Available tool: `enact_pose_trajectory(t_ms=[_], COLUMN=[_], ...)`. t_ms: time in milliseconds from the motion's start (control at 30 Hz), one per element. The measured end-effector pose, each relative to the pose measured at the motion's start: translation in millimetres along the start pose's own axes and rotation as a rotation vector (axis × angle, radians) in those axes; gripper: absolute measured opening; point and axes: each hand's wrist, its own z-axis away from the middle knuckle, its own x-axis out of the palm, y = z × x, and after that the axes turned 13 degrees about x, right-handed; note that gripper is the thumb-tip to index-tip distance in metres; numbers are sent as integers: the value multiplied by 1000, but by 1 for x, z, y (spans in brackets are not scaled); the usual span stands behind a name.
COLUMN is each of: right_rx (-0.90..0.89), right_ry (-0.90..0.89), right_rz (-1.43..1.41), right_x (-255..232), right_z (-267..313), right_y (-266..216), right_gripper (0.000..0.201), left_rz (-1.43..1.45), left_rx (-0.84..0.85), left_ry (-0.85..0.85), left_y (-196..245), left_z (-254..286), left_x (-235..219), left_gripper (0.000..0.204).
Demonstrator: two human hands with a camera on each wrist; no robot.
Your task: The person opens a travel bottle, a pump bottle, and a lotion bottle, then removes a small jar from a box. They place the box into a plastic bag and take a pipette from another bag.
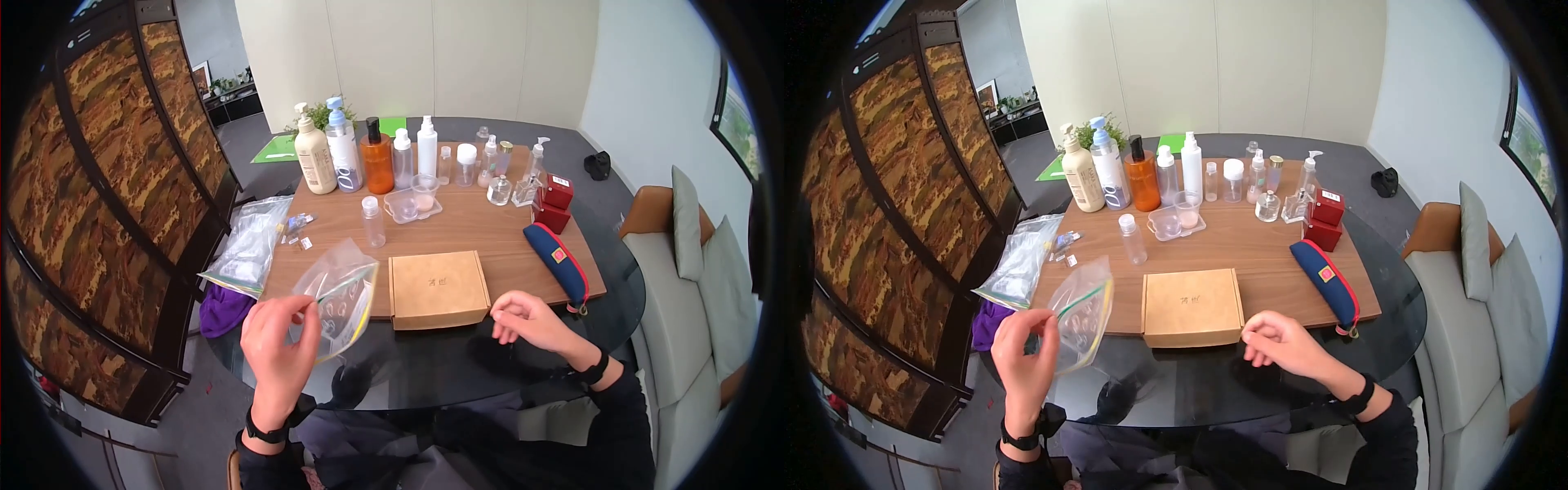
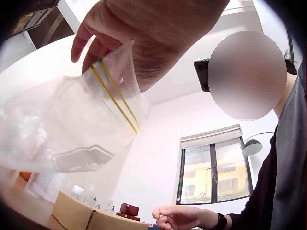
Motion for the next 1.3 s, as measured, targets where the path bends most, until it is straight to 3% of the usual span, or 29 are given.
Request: enact_pose_trajectory(t_ms=[67,100,133,233,333,400,500,700,833,933,1067,1167,1300], right_rx=[39,59,135,299,331,344,363,401,460,521,466,439,375], right_ry=[98,87,65,-53,-79,-113,-152,-99,-345,-351,-199,-349,-420], right_rz=[10,88,44,-26,-151,-193,-291,-312,-612,-596,-441,-516,-411], right_x=[-9,-16,-17,-18,-7,-2,7,19,-2,-3,5,-2,9], right_z=[9,7,7,-1,-13,-20,-32,-32,-16,9,28,30,33], right_y=[8,14,12,10,5,-5,-11,-11,14,10,12,13,-4], right_gripper=[45,63,66,78,79,79,77,68,59,55,54,57,56], left_rz=[-29,-43,-56,-102,-19,20,-49,-119,-109,-68,-2,58,140], left_rx=[-28,-51,-77,88,170,130,190,122,120,136,149,140,128], left_ry=[3,-5,-13,-145,-241,-283,-396,-468,-470,-489,-494,-518,-537], left_y=[-3,-4,-4,-2,4,10,8,-1,-11,-13,-10,-5,4], left_z=[1,2,3,6,14,17,20,26,28,25,21,19,17], left_x=[-1,0,3,20,35,38,34,27,22,25,39,45,48], left_gripper=[12,12,12,12,13,16,21,23,26,28,30,30,35])
